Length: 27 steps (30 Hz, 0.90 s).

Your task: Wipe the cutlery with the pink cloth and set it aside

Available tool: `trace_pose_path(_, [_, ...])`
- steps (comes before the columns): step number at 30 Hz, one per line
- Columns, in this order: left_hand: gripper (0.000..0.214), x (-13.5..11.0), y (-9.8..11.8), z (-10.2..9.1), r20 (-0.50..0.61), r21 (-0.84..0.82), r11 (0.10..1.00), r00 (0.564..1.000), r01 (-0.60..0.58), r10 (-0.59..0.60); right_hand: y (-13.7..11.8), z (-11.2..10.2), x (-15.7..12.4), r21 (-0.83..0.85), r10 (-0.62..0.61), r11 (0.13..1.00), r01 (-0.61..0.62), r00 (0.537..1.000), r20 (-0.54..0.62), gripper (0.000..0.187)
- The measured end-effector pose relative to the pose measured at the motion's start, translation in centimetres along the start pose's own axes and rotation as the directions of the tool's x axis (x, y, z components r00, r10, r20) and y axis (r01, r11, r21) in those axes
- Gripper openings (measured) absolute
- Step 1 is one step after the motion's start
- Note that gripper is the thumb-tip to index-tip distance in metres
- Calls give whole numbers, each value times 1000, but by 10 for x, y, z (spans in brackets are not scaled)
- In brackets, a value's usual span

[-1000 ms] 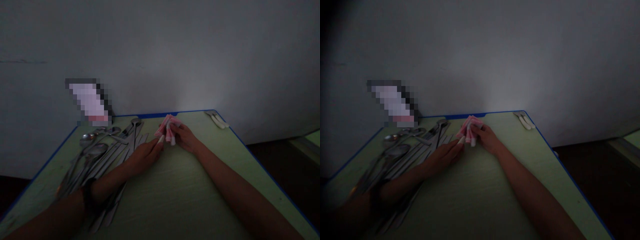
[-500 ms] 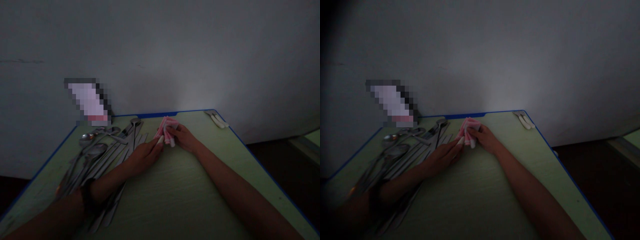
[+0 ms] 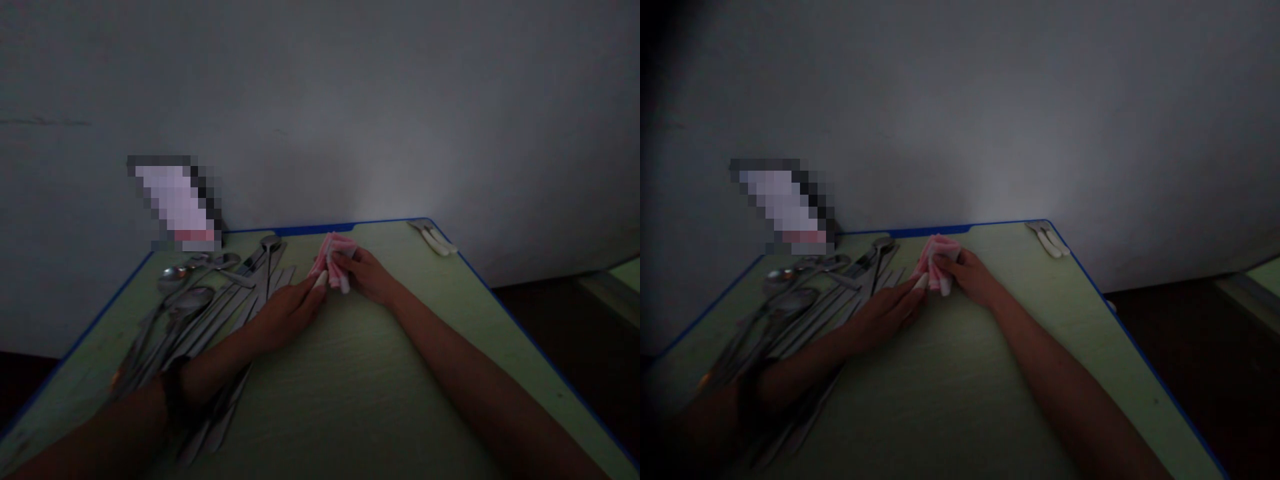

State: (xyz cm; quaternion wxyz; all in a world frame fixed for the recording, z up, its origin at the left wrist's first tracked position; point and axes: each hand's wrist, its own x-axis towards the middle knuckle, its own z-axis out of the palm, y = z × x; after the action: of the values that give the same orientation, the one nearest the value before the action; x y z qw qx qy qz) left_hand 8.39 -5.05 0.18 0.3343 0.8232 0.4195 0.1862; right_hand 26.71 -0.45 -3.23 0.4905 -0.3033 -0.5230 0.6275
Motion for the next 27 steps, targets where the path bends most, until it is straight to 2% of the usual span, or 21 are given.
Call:
trace_pose_path(18, [33,0,3,-3,37,34,999,999,-14,13,-3,2,0,97,22,995,-21,1000,-15,35])
trace_pose_path(27, [31,1,-1,-1,24,44,999,1000,-4,3,-3,3,-1,87,39,996,-37,999,-15,27])
